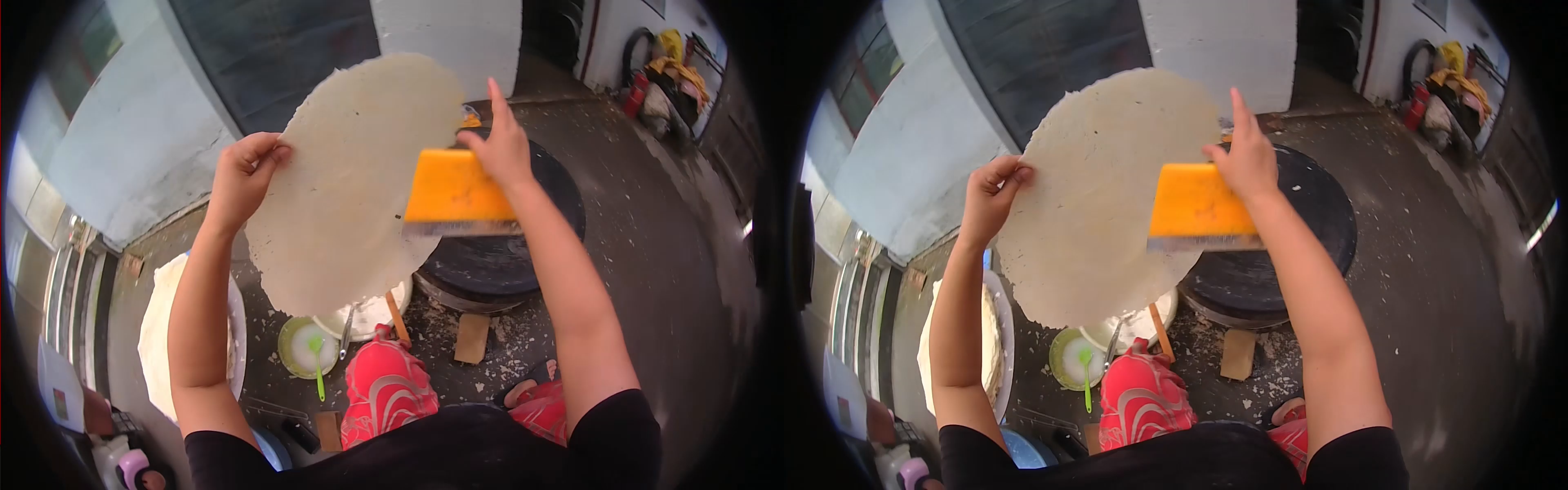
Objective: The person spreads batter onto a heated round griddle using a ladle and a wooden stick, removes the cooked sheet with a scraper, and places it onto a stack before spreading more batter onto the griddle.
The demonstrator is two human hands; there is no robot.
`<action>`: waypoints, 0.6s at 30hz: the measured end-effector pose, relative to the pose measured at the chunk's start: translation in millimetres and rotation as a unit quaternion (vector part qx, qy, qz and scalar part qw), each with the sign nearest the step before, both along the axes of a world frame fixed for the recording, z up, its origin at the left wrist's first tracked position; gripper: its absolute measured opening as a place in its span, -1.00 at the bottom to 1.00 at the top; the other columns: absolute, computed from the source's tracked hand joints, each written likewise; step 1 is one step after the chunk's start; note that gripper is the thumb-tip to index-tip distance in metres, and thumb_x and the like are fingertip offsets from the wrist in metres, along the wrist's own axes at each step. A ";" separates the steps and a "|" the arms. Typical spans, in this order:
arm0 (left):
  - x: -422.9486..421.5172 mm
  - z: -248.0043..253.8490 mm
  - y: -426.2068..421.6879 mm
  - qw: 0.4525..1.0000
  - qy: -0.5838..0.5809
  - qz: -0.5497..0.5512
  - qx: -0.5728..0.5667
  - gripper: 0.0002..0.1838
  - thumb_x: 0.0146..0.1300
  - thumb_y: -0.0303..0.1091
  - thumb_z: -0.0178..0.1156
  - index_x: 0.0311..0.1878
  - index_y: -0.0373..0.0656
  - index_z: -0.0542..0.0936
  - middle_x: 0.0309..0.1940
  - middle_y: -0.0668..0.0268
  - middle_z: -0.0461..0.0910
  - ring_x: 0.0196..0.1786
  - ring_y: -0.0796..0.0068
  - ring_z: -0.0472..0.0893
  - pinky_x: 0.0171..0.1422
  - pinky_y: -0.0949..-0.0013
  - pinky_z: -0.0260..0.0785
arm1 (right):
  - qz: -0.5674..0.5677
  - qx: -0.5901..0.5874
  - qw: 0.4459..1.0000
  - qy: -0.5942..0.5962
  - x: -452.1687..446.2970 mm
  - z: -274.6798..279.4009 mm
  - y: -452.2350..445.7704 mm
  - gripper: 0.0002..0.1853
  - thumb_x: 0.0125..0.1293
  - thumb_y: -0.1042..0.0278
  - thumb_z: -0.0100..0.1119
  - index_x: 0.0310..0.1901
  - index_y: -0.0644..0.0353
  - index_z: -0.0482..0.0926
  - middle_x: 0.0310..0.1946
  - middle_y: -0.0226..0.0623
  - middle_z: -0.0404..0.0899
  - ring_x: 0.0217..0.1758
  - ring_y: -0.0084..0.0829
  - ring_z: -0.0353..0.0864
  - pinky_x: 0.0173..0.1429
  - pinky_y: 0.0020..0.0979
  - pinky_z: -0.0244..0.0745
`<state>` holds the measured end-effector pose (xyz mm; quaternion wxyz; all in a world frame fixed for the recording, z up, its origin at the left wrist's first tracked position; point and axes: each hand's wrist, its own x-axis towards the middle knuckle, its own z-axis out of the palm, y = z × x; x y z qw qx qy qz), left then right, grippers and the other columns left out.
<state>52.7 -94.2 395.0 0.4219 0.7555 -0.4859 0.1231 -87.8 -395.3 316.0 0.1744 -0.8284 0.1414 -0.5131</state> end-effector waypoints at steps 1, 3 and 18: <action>3.1 2.4 17.8 1.000 -0.014 0.020 0.004 -0.89 0.16 -0.51 0.10 -0.28 -0.31 0.56 -0.55 0.35 0.52 -0.44 0.65 0.45 -0.29 0.55 0.30 | 0.011 -0.004 1.000 0.000 11.7 12.5 7.0 -0.19 -0.10 0.31 0.33 0.24 0.09 0.14 0.06 -0.04 0.38 0.06 -0.06 0.42 0.08 -0.24 0.37; 15.5 -5.2 48.7 0.999 0.006 0.048 -0.009 -0.88 0.15 -0.52 0.09 -0.26 -0.31 0.56 -0.53 0.32 0.54 -0.42 0.64 0.46 -0.28 0.54 0.31 | 0.029 0.044 0.995 0.089 31.1 30.8 20.3 -0.40 -0.07 0.34 0.32 0.09 0.06 0.38 0.00 -0.14 0.47 -0.08 -0.18 0.50 0.01 -0.34 0.38; 74.0 28.4 292.5 0.915 -0.076 0.332 -0.218 -0.82 0.17 -0.43 0.11 -0.21 -0.30 0.59 -0.44 0.37 0.57 -0.40 0.67 0.42 -0.30 0.60 0.25 | 0.281 -0.203 0.936 -0.059 102.1 131.7 255.2 -0.89 0.08 0.34 0.07 -0.37 0.09 0.56 -0.44 -0.19 0.56 -0.34 -0.17 0.54 -0.26 -0.29 0.43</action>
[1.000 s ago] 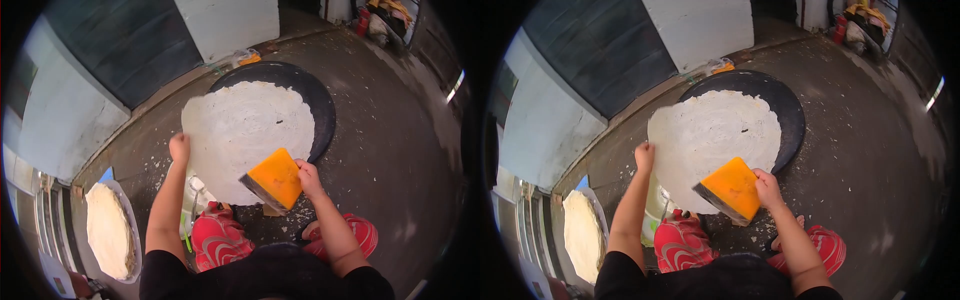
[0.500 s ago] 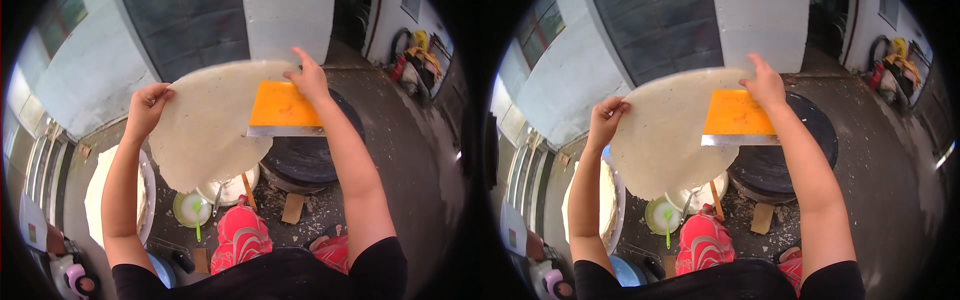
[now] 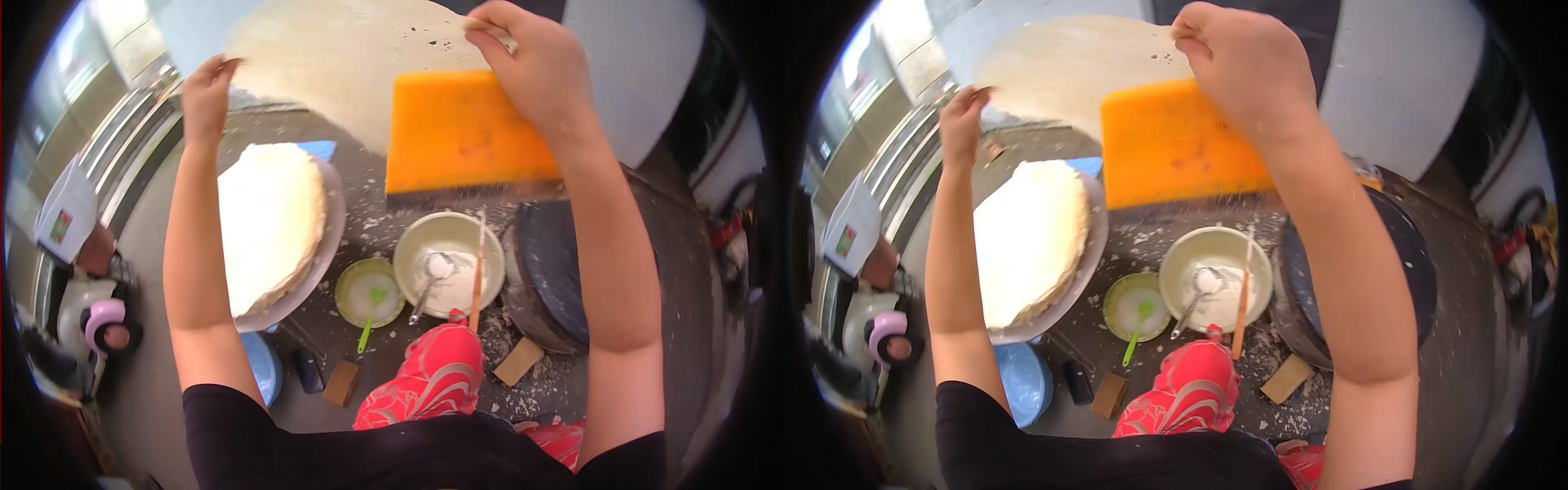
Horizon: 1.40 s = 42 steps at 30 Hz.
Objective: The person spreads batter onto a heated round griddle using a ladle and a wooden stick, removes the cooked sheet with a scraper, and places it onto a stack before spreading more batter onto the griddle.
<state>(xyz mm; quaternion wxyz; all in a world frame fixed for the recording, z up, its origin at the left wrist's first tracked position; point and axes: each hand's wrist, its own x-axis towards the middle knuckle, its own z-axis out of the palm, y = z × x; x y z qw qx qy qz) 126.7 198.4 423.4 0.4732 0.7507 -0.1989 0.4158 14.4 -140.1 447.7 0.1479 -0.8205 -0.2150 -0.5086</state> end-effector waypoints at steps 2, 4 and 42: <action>-55.5 -18.2 41.6 0.990 0.002 0.143 0.018 -0.82 0.19 -0.49 0.05 -0.19 -0.32 0.57 -0.30 0.26 0.60 -0.19 0.57 0.50 -0.07 0.58 0.28 | 0.118 0.097 0.988 -0.003 -3.4 -23.1 34.8 -0.91 0.06 0.39 0.11 -0.37 0.08 0.57 -0.42 -0.21 0.57 -0.36 -0.20 0.56 -0.29 -0.34 0.45; -92.2 -66.5 85.9 0.992 -0.091 0.084 0.004 -0.76 0.17 -0.64 -0.05 -0.14 -0.30 0.56 -0.15 0.17 0.57 0.03 0.45 0.49 0.13 0.47 0.28 | 0.205 0.144 0.968 0.035 3.9 -65.0 68.3 -0.88 0.04 0.43 0.14 -0.34 0.05 0.58 -0.36 -0.27 0.59 -0.34 -0.24 0.58 -0.28 -0.38 0.49; -236.5 -261.0 25.5 0.936 0.191 0.156 0.250 -0.61 0.03 -0.67 -0.02 -0.02 -0.26 0.48 0.09 0.08 0.36 0.26 0.01 0.23 0.29 0.12 0.08 | 0.028 0.620 0.594 0.512 -153.4 -288.2 -167.5 -0.57 0.11 0.53 0.15 0.05 0.34 0.34 -0.06 -0.25 0.49 0.02 -0.39 0.47 0.14 -0.39 0.31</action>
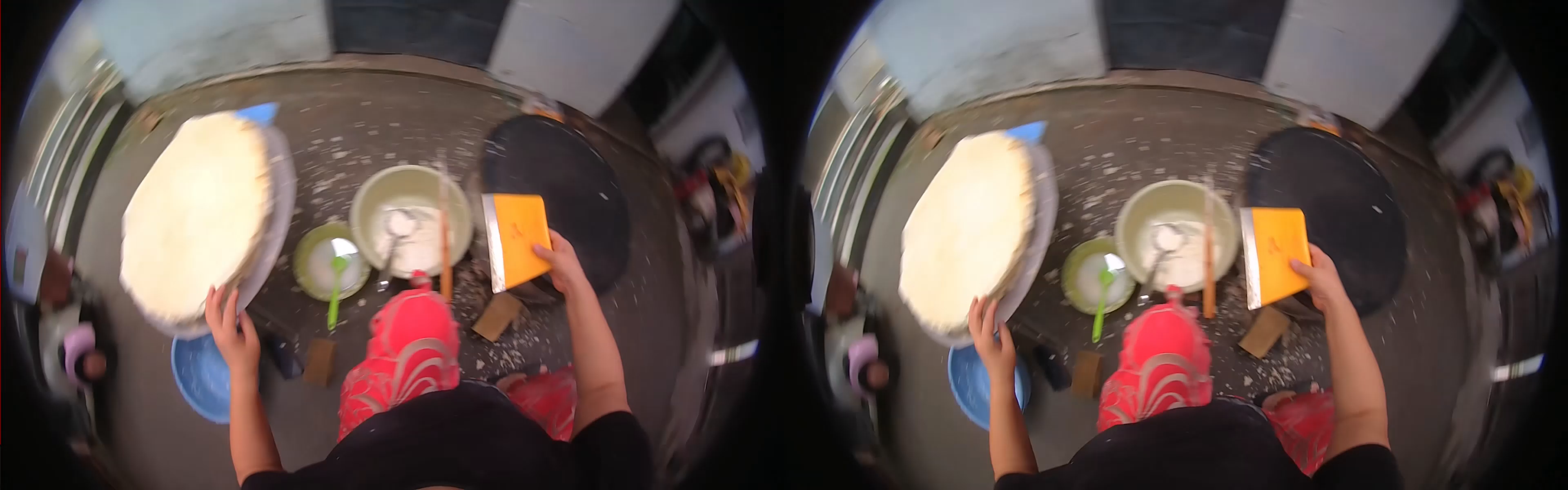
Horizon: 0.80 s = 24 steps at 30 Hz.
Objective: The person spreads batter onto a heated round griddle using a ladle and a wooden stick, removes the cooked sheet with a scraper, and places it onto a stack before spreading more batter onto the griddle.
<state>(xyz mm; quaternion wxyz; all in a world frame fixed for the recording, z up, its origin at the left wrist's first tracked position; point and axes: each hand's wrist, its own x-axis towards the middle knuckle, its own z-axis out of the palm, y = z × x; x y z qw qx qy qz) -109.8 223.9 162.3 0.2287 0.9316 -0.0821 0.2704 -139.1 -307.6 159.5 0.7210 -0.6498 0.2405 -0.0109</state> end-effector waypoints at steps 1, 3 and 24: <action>-4.3 1.5 -20.1 0.999 0.003 -0.034 -0.001 -0.62 0.02 -0.68 -0.02 -0.03 -0.27 0.48 0.09 0.08 0.36 0.25 0.01 0.24 0.29 0.13 0.07 | -0.054 -0.123 0.990 -0.048 -11.9 -20.2 -22.2 -0.59 0.13 0.50 0.14 0.05 0.26 0.36 -0.09 -0.20 0.51 -0.05 -0.35 0.52 0.06 -0.44 0.35; -12.3 1.0 -54.1 0.993 0.029 -0.105 -0.043 -0.63 0.02 -0.67 -0.01 -0.04 -0.28 0.47 0.08 0.07 0.36 0.24 0.00 0.25 0.29 0.12 0.06 | -0.080 -0.529 0.842 -0.067 -34.4 9.5 -25.8 -0.62 0.10 0.53 0.10 0.01 0.19 0.39 -0.14 -0.14 0.52 -0.17 -0.27 0.56 -0.07 -0.41 0.43; -32.8 21.4 -233.4 0.951 0.098 -0.277 -0.095 -0.53 0.29 -0.24 -0.19 0.09 -0.48 0.33 0.10 -0.14 0.31 0.18 -0.16 0.26 0.27 -0.04 0.04 | -0.158 -0.738 0.639 0.153 43.6 -23.5 -239.9 -0.71 0.07 0.45 0.04 -0.11 0.05 0.44 -0.40 -0.24 0.55 -0.33 -0.21 0.60 -0.31 -0.24 0.50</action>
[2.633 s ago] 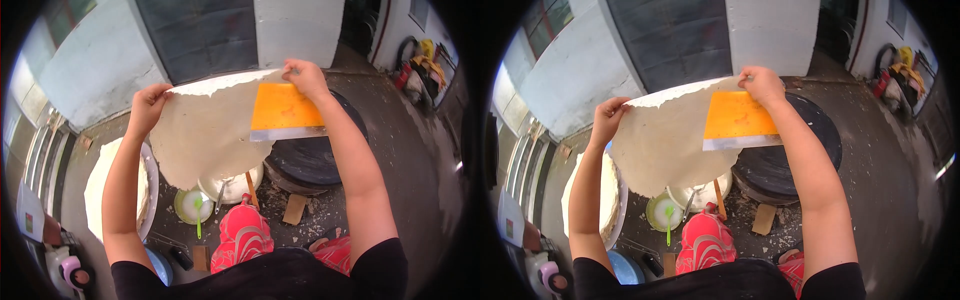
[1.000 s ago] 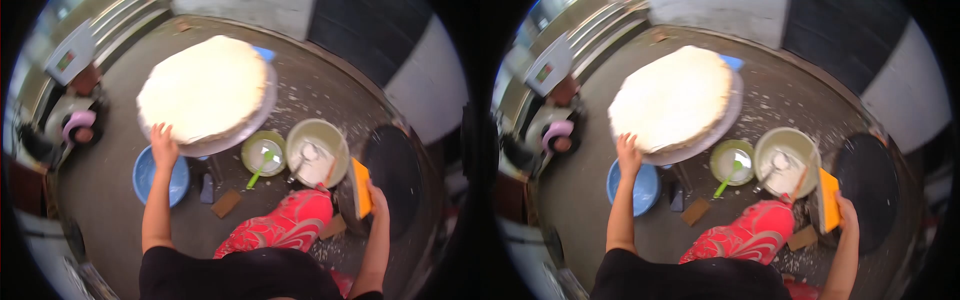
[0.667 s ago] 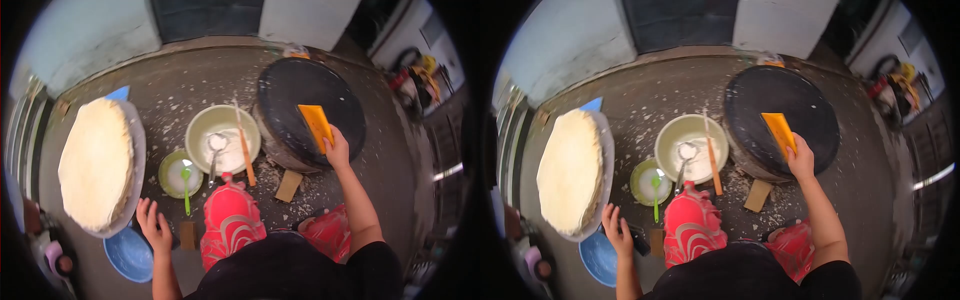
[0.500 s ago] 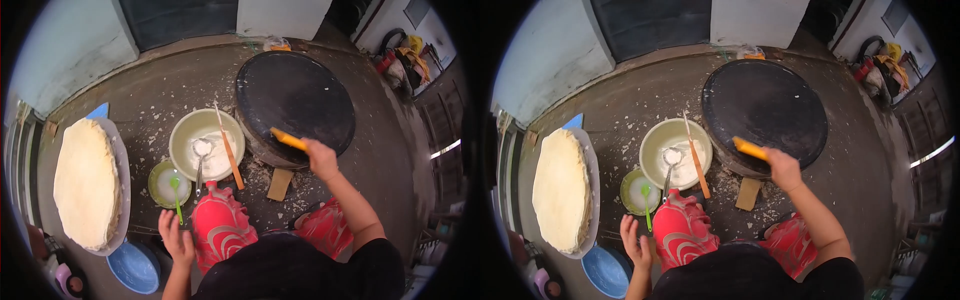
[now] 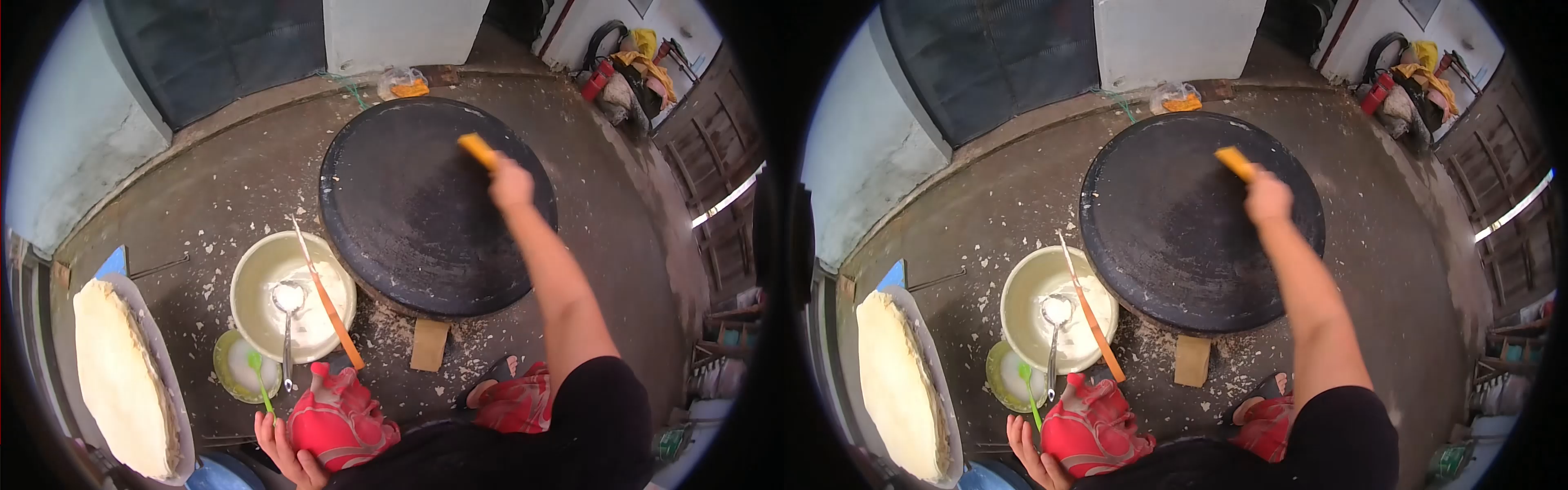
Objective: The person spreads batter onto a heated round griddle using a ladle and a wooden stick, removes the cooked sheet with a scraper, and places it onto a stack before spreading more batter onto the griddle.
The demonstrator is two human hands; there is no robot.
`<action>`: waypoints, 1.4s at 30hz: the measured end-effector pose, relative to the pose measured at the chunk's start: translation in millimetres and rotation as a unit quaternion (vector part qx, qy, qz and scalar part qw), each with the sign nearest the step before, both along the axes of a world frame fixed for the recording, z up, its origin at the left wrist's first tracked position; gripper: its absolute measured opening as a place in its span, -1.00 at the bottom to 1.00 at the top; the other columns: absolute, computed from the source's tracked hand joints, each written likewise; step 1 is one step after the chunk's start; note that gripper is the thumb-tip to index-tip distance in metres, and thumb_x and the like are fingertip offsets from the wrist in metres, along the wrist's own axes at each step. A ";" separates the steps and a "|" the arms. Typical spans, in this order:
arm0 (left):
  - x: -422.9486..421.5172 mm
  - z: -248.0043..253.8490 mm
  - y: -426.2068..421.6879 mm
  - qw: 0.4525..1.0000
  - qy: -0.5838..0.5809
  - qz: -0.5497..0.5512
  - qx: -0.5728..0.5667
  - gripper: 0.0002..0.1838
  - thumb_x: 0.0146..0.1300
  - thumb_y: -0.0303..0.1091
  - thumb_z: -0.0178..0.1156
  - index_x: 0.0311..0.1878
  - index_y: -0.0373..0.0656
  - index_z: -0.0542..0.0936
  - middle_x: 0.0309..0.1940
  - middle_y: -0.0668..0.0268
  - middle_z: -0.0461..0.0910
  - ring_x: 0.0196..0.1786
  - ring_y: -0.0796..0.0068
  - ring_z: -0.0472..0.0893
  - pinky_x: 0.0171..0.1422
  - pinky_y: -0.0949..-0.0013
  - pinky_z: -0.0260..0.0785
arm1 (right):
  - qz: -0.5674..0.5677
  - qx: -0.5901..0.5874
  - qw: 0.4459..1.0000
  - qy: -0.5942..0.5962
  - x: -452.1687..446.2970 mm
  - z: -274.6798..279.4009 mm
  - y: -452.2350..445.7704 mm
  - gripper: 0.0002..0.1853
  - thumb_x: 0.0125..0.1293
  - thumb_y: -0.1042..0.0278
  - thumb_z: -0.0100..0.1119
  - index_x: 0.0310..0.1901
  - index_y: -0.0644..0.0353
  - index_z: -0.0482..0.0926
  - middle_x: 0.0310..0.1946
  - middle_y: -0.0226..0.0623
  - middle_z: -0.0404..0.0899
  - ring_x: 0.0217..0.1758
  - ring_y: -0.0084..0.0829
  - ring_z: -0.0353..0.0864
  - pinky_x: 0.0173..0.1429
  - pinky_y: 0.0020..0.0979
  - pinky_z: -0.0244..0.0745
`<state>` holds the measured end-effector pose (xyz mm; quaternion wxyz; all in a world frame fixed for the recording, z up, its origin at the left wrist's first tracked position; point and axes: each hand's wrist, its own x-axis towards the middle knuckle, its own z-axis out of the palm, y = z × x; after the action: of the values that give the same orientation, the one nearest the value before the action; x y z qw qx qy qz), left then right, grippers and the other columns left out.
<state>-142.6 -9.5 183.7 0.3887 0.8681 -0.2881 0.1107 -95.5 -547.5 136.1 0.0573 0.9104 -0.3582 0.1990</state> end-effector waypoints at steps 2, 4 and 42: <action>5.1 -0.5 -0.6 1.000 0.007 -0.009 0.007 -0.53 0.29 -0.25 -0.19 0.09 -0.48 0.33 0.10 -0.14 0.31 0.18 -0.16 0.26 0.27 -0.04 0.05 | -0.154 0.008 0.988 -0.015 -32.7 -0.7 -71.6 -0.75 0.10 0.43 0.05 -0.14 0.06 0.47 -0.37 -0.20 0.57 -0.30 -0.17 0.59 -0.27 -0.21 0.49; 9.9 1.6 -4.5 0.999 0.022 -0.023 0.022 -0.54 0.31 -0.26 -0.20 0.09 -0.48 0.34 0.10 -0.13 0.31 0.18 -0.17 0.26 0.27 -0.04 0.05 | -0.108 -0.031 0.992 -0.063 -29.0 18.2 -67.2 -0.76 0.10 0.43 0.05 -0.15 0.08 0.48 -0.38 -0.19 0.57 -0.31 -0.16 0.59 -0.28 -0.21 0.49; 0.2 -12.0 -2.6 1.000 0.017 0.015 -0.009 -0.52 0.14 -0.24 0.01 0.08 -0.36 0.37 0.11 -0.12 0.26 0.25 -0.21 0.14 0.29 -0.11 -0.09 | 0.584 0.311 0.747 0.070 102.4 16.1 303.7 -0.70 0.08 0.38 0.08 -0.09 -0.01 0.51 -0.40 -0.24 0.56 -0.33 -0.22 0.57 -0.24 -0.28 0.46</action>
<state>-142.4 -12.1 171.8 0.3998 0.8707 -0.2669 0.1041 6.9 -243.7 152.2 -0.3313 0.9208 0.2059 0.0070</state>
